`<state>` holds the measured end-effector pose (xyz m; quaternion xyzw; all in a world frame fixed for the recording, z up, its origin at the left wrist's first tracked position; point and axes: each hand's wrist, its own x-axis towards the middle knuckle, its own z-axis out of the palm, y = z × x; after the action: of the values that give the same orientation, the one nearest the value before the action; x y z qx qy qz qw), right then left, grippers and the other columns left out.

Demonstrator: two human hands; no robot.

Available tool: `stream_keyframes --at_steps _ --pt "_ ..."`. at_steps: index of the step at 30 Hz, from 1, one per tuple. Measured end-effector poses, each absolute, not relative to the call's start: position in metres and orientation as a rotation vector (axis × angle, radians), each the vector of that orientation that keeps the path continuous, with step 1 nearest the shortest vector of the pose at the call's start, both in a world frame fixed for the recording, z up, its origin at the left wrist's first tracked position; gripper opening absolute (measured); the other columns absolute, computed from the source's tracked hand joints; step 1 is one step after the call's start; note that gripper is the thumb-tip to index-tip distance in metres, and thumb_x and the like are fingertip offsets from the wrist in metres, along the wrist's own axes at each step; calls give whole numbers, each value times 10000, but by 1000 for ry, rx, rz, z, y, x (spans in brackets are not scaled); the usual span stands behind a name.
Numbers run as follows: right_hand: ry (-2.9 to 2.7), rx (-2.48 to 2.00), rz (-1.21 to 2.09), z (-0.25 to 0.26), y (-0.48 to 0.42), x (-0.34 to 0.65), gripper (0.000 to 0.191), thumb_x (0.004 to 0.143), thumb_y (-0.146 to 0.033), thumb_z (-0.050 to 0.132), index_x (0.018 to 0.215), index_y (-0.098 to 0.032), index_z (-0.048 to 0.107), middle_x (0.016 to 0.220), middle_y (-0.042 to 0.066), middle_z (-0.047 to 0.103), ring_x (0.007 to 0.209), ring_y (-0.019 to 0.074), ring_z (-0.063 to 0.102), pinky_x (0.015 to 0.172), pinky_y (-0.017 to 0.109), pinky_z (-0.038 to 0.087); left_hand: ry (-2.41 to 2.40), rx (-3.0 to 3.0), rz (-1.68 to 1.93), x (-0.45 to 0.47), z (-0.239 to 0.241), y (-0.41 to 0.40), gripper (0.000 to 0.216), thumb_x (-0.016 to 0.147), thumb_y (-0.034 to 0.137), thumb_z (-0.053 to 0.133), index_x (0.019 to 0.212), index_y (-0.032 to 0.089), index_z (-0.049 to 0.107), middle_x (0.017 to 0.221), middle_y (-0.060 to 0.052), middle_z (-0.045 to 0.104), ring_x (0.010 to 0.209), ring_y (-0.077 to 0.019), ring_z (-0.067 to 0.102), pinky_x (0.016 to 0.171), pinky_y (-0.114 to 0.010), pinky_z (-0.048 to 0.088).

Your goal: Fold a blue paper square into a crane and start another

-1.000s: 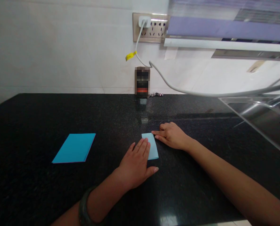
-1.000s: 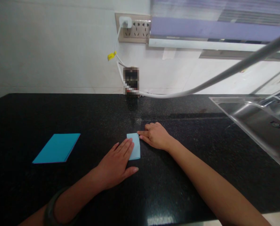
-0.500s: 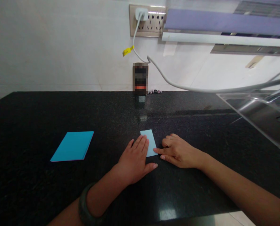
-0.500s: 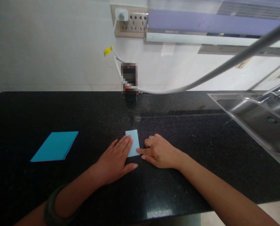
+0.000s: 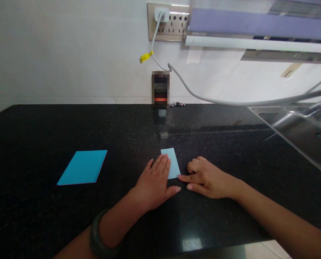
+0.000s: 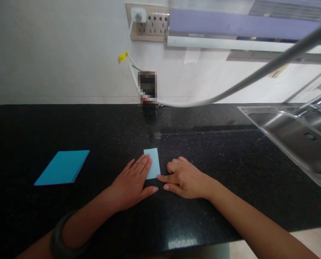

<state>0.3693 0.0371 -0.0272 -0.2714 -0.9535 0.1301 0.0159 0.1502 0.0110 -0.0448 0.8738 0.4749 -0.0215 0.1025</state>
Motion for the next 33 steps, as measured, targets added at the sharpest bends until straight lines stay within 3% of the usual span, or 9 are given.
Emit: stream_keyframes --at_steps 3,5,8,15,22,30,33 --pt "-2926 -794 504 -23 36 370 358 902 -389 399 1170 -251 592 827 56 524 808 169 470 756 341 308 1398 2574 -59 150 -44 12 799 821 612 275 1389 51 248 1470 -163 194 1361 -272 157 1074 -462 198" --pt "-2835 -937 430 -22 43 367 386 908 -364 393 1232 -215 541 878 78 541 842 183 477 760 346 327 1395 2574 -58 150 -44 12 799 821 615 272 1388 53 252 1470 -163 195 1360 -277 158 1072 -468 198" --pt "-2836 -952 389 -23 56 358 349 894 -327 428 1188 -218 582 890 82 571 839 183 495 762 343 356 1380 2581 -56 150 -43 12 799 820 620 269 1386 57 259 1467 -164 205 1359 -277 164 1069 -466 205" --pt "-2808 -897 279 -34 63 352 397 872 -197 433 1260 -211 511 1260 74 549 1070 241 471 882 428 363 1310 2629 14 139 -44 20 758 799 628 349 1370 130 314 1457 -138 264 1348 -294 195 1059 -499 204" --pt "-2770 -859 441 -37 56 357 416 818 -346 557 1207 -200 559 1253 91 558 1175 248 459 966 445 352 1153 2713 109 129 -38 35 550 775 470 555 1208 135 504 1280 -151 507 1217 -289 423 1010 -467 323" --pt "-2738 -857 442 -34 50 349 475 733 -524 604 1060 -181 633 1254 124 545 1186 263 441 997 434 319 1145 2654 279 130 -40 41 309 871 360 440 1019 152 614 1138 -110 616 1135 -240 515 977 -434 383" --pt "-2701 -840 428 -35 47 346 369 760 -474 600 1004 -202 654 1208 101 572 1156 263 447 969 444 328 1172 2594 306 132 -40 41 280 884 301 422 967 136 632 1117 -112 631 1136 -233 518 979 -410 386"
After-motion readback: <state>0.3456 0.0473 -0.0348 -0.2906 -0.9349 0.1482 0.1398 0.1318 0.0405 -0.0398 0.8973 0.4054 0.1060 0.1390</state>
